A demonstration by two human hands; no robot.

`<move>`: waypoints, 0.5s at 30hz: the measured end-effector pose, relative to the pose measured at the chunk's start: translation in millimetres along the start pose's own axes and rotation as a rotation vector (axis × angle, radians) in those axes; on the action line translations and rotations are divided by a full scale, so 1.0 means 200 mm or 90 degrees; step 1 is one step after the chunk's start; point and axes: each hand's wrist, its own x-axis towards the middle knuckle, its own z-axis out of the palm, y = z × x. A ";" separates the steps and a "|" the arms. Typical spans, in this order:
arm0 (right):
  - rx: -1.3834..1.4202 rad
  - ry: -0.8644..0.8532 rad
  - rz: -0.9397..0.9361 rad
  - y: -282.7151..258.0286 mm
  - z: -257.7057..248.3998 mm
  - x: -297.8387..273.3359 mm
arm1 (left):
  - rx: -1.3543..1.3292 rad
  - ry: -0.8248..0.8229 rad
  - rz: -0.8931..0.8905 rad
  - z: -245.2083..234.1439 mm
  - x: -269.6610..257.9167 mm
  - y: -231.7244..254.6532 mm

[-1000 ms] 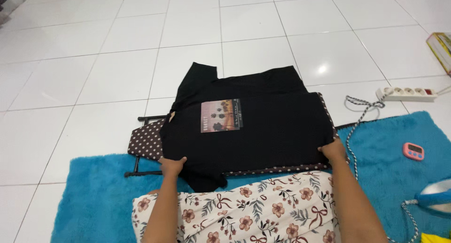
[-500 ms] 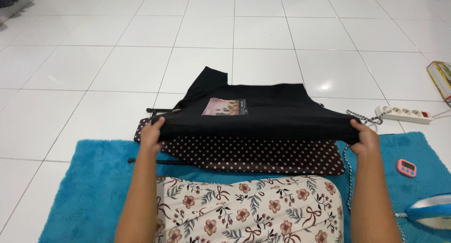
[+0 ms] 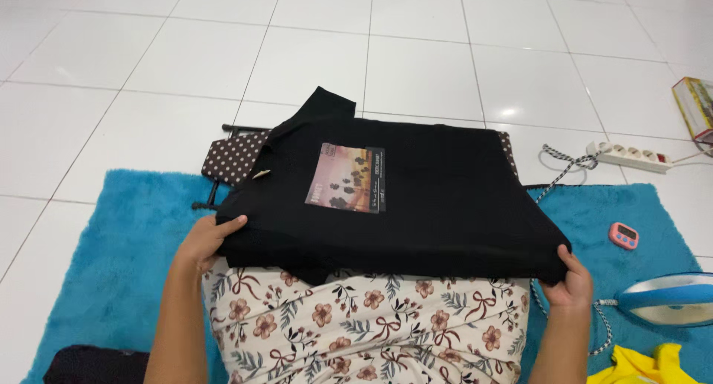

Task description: The person places a black shirt on a small ironing board on the floor, irons the front of the garment with a blue iron, and then folds the shirt by hand.

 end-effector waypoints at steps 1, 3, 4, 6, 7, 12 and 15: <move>-0.002 0.017 -0.005 -0.01 -0.02 -0.04 | -0.001 0.002 -0.003 -0.01 -0.01 -0.01; -0.006 0.034 -0.010 -0.03 -0.04 -0.09 | -0.022 0.045 0.048 -0.04 -0.06 -0.01; 0.002 0.038 -0.032 -0.03 -0.05 -0.13 | -0.023 0.046 0.047 -0.05 -0.09 -0.02; 0.009 0.039 -0.055 -0.04 -0.06 -0.17 | -0.059 0.032 0.082 -0.07 -0.15 -0.02; 0.017 0.036 -0.044 -0.04 -0.07 -0.19 | -0.059 0.034 0.083 -0.07 -0.17 -0.02; -0.020 0.097 -0.014 -0.01 -0.14 -0.24 | -0.032 0.058 0.059 -0.08 -0.19 -0.14; -0.103 0.055 0.008 0.00 -0.19 -0.25 | 0.132 0.027 0.023 -0.10 -0.20 -0.20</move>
